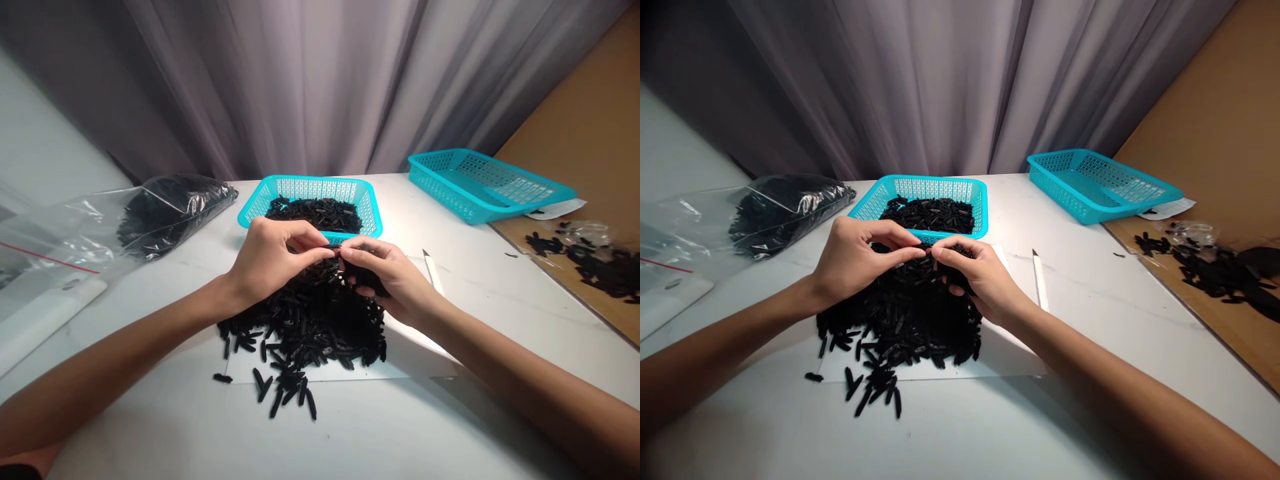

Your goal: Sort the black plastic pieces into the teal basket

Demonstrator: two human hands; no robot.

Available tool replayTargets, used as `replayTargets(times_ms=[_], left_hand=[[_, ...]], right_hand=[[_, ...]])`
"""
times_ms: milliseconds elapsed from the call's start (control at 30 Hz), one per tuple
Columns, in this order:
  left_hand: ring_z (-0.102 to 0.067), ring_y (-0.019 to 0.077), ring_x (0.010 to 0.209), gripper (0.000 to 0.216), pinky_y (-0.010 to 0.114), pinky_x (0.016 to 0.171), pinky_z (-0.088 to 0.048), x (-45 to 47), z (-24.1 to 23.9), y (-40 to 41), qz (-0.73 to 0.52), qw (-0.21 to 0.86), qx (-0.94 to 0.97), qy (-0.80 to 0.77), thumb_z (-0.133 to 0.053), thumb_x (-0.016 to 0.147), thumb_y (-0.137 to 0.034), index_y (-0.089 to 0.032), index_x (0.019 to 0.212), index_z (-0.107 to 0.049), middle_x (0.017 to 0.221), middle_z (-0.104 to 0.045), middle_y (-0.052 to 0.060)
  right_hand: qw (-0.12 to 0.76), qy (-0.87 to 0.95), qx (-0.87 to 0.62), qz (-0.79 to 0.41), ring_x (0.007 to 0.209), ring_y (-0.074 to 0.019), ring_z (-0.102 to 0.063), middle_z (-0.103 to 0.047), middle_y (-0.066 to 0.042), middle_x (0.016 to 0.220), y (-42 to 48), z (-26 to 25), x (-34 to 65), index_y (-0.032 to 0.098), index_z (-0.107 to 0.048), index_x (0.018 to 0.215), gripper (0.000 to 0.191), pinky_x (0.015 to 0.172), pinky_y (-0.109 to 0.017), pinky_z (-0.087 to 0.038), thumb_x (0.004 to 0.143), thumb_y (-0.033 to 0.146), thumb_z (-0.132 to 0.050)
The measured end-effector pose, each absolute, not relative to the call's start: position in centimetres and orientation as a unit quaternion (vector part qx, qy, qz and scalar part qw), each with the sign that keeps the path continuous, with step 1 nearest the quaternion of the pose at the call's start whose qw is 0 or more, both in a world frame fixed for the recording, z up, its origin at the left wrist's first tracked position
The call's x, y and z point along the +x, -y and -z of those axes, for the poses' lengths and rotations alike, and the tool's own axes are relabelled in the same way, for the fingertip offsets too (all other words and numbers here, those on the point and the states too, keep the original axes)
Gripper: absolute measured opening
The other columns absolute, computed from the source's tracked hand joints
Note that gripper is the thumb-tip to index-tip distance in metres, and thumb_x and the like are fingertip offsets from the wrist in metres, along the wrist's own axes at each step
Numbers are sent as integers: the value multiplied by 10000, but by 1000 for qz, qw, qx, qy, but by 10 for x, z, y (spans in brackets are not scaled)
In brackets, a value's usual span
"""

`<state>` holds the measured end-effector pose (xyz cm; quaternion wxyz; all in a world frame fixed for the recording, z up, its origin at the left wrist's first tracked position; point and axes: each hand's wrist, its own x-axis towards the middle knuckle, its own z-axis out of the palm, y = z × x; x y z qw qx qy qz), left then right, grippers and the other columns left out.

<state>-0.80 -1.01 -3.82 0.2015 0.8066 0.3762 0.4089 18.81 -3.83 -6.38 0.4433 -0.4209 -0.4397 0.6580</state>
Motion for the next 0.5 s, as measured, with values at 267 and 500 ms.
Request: replayTargets(times_ms=[267,500], left_hand=[[-724,138,654,81,214,642,-597,-9,42,7,-403,186,815,-373,-815,766,-214,-169,821,-776,763,-781,10],[-724,152,679,103,252,676,-589,-19,54,-30,-439,102,797,-403,-778,807,-280,-177,818,-772,804,-786,29]], right_hand=[[443,439,-427,-654,593,-83,-482,-567,20,740,39,63,187,194,-684,792,229,417,-195,-261,756,386,-804],[448,435,-425,-656,598,-80,-487,-575,11,750,37,66,186,185,-695,817,219,414,-180,-266,770,371,-801]])
